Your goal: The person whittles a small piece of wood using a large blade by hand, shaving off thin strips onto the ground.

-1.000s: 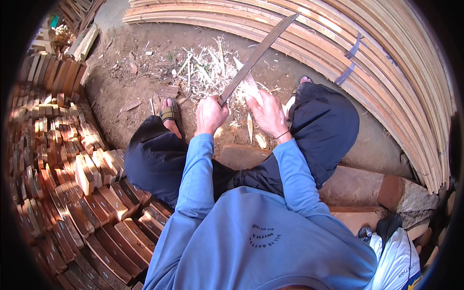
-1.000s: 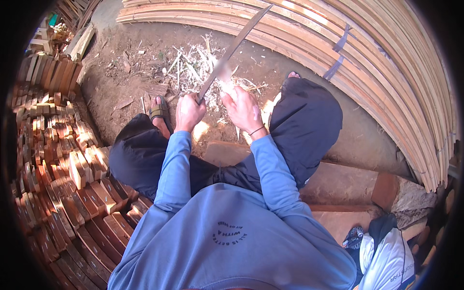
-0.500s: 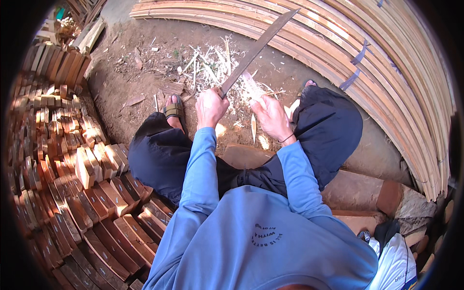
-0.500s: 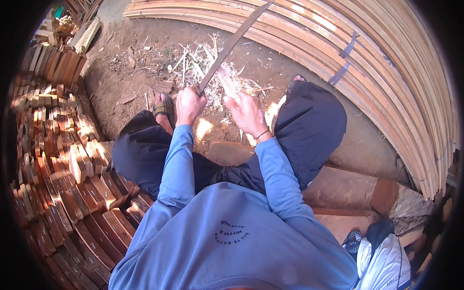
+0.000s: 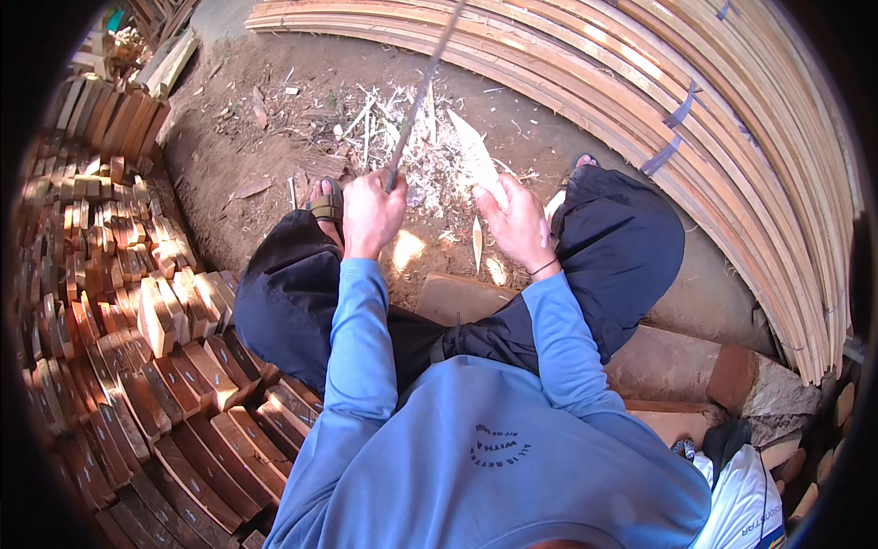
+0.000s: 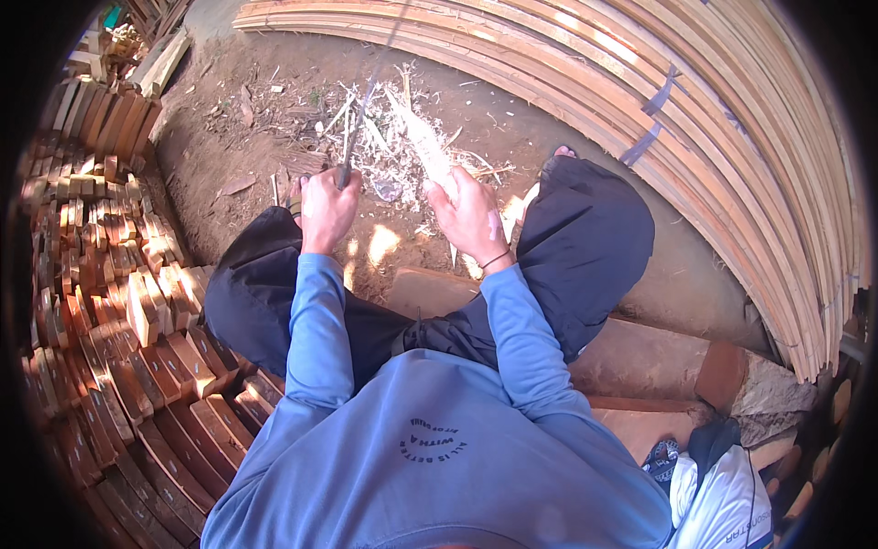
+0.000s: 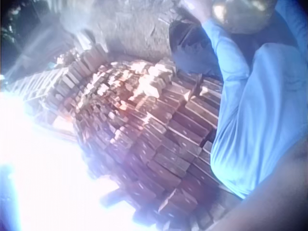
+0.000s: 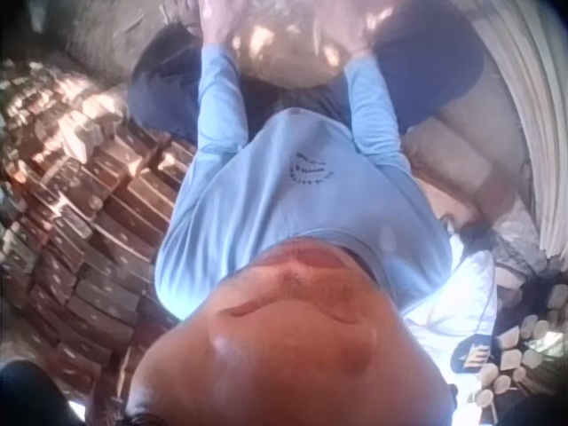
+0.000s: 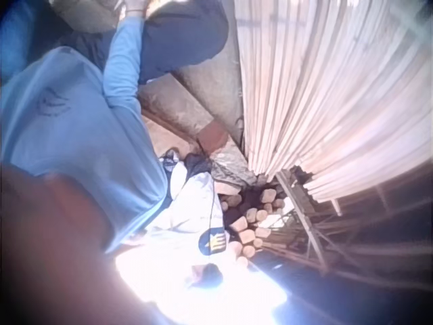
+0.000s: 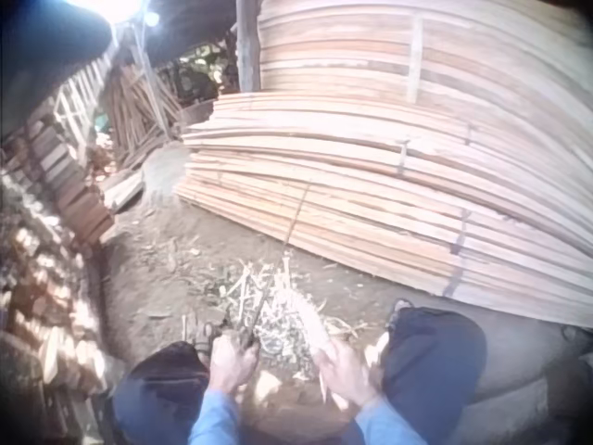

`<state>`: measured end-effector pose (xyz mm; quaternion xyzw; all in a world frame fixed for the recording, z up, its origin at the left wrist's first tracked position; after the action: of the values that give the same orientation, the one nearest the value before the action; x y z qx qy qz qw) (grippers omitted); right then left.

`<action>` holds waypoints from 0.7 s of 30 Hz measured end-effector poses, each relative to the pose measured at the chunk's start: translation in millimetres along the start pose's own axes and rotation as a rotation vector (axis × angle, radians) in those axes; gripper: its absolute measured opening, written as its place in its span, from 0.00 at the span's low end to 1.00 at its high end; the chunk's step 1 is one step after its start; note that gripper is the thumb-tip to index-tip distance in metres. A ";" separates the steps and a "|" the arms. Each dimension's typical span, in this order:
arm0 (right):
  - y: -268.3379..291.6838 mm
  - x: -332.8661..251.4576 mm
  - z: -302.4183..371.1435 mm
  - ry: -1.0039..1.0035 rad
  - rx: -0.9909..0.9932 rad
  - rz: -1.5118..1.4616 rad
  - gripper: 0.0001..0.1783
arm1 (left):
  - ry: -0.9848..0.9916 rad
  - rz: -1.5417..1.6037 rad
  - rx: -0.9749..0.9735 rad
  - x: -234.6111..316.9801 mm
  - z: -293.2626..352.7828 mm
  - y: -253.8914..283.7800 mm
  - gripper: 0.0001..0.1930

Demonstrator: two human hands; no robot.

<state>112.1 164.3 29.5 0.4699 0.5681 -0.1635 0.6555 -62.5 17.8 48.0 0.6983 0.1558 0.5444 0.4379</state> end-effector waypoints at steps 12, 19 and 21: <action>5.1 4.8 -2.8 -0.035 -0.030 0.013 0.19 | -0.025 -0.161 -0.190 -11.6 27.6 -38.7 0.12; -3.1 17.0 5.9 0.028 0.021 0.080 0.17 | 0.054 -0.266 -0.115 -18.1 22.6 -54.6 0.14; -3.3 14.6 5.4 -0.011 0.013 0.090 0.16 | 0.067 -0.253 -0.119 -17.0 19.3 -56.7 0.14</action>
<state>117.3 162.9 14.5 0.4985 0.5416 -0.1401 0.6622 -36.6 29.7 -7.3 0.6274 0.2245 0.5160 0.5383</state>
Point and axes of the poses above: each hand's wrist, its own z-axis away from the middle knuckle, its own y-axis out of the back of the hand, x = y × z, the point moved 4 cm from there along -z, towards the middle knuckle, and after that the axes turned 13 degrees about x, right-handed, at the moved point
